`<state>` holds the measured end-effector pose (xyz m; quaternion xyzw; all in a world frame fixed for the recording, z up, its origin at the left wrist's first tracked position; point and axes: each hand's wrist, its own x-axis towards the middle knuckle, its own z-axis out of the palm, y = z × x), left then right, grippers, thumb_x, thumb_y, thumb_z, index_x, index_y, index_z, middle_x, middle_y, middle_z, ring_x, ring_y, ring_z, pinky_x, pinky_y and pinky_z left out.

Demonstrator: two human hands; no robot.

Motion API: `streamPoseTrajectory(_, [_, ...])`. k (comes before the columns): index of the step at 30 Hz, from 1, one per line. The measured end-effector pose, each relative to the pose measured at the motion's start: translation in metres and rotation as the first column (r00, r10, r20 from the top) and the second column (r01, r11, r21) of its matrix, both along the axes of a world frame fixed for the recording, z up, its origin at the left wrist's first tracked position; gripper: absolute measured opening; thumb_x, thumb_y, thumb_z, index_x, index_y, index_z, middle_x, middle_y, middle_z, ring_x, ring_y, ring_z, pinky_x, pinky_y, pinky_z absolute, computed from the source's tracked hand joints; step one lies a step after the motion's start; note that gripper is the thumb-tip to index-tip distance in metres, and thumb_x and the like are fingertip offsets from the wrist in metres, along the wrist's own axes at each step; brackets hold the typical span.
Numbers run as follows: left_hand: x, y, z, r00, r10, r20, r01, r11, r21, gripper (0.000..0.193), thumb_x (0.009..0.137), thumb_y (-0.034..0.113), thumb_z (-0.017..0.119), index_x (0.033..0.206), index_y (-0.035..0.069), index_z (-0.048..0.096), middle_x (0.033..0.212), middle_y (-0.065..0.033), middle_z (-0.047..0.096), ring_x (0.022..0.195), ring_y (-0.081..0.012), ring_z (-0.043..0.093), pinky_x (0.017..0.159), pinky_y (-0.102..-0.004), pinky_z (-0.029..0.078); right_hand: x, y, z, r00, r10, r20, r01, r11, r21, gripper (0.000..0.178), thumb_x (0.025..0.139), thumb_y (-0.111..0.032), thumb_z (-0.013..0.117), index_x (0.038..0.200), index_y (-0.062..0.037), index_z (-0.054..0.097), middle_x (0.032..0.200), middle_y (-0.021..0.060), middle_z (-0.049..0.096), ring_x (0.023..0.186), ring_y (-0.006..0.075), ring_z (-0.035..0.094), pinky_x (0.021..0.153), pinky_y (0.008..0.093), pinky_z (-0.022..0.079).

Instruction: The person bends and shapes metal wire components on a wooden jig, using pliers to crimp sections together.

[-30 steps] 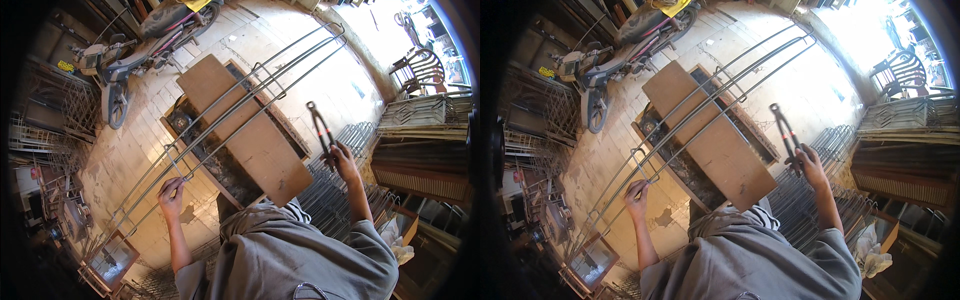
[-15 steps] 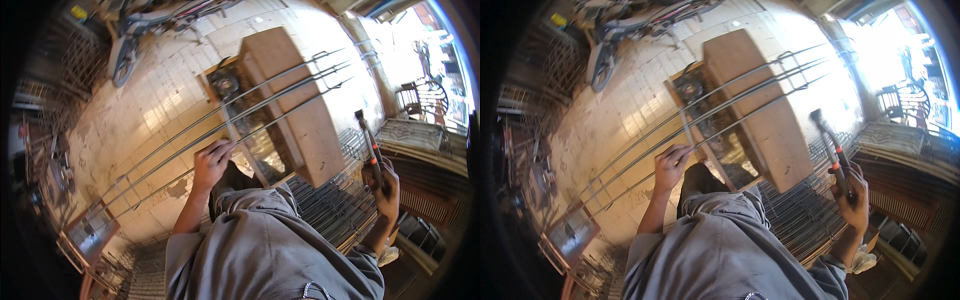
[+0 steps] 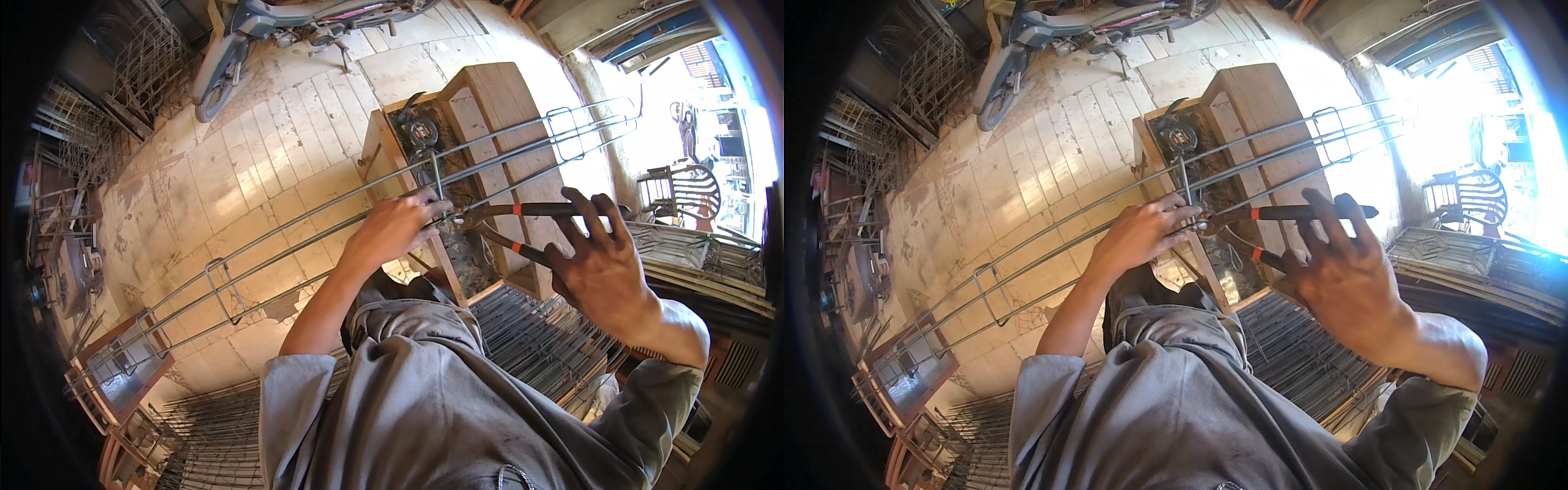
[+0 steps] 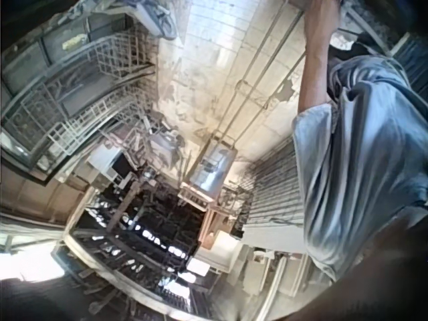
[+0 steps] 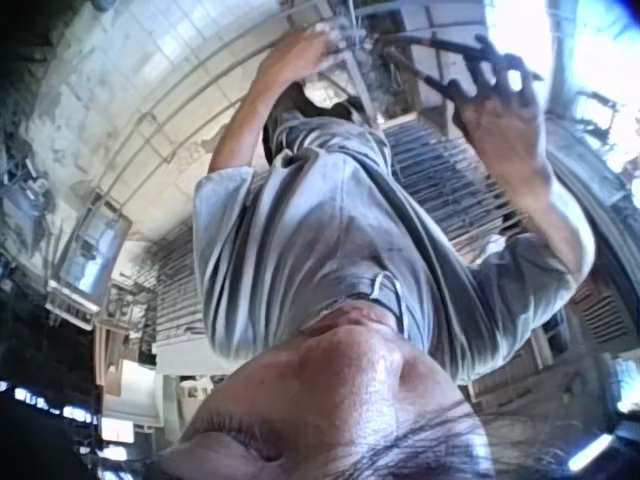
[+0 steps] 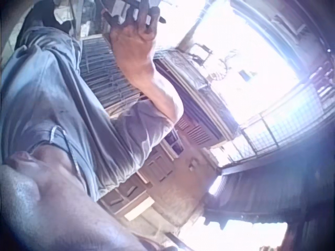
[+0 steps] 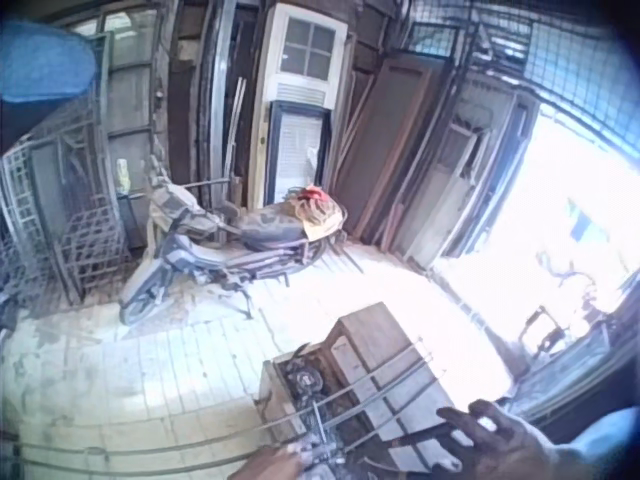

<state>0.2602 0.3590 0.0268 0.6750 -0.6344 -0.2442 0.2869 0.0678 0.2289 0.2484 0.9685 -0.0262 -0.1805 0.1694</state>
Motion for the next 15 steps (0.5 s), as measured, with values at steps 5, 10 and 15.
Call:
streamPoseTrajectory(5, [-0.004,0.0,-0.011,1.0,-0.009,-0.027,0.01,0.999,0.041,0.05,0.083,0.013,0.069,0.131,0.006,0.056,0.102,-0.0208,0.066,0.092,-0.0365,0.066,0.08,-0.0454,0.054,0.014,0.02,-0.018,0.993,0.071,-0.092,-0.08,0.992,-0.099,0.023,0.084,-0.021,0.059,0.099,-0.0117,0.074,0.118,0.0143,0.067,0.135,0.0345,0.042,0.116,0.0499,0.023])
streamPoseTrajectory(10, [-0.007,0.003,-0.015,0.997,0.039,-0.07,-0.037,0.999,0.022,0.048,0.084,0.016,0.07,0.129,0.008,0.056,0.106,-0.0177,0.068,0.097,-0.0367,0.065,0.083,-0.0447,0.053,0.021,0.035,-0.021,0.981,0.08,-0.176,-0.114,0.974,-0.194,0.023,0.087,-0.022,0.059,0.101,-0.0124,0.074,0.129,0.0153,0.062,0.14,0.0351,0.037,0.118,0.0496,0.02])
streamPoseTrajectory(15, [-0.006,0.003,-0.012,0.994,0.03,-0.105,-0.027,0.999,0.026,0.051,0.084,0.018,0.071,0.131,0.008,0.054,0.104,-0.019,0.068,0.097,-0.0375,0.065,0.083,-0.0454,0.052,0.031,0.044,-0.018,0.94,0.072,-0.333,-0.179,0.937,-0.301,0.022,0.086,-0.021,0.06,0.101,-0.0113,0.073,0.135,0.012,0.059,0.143,0.0337,0.033,0.12,0.05,0.017])
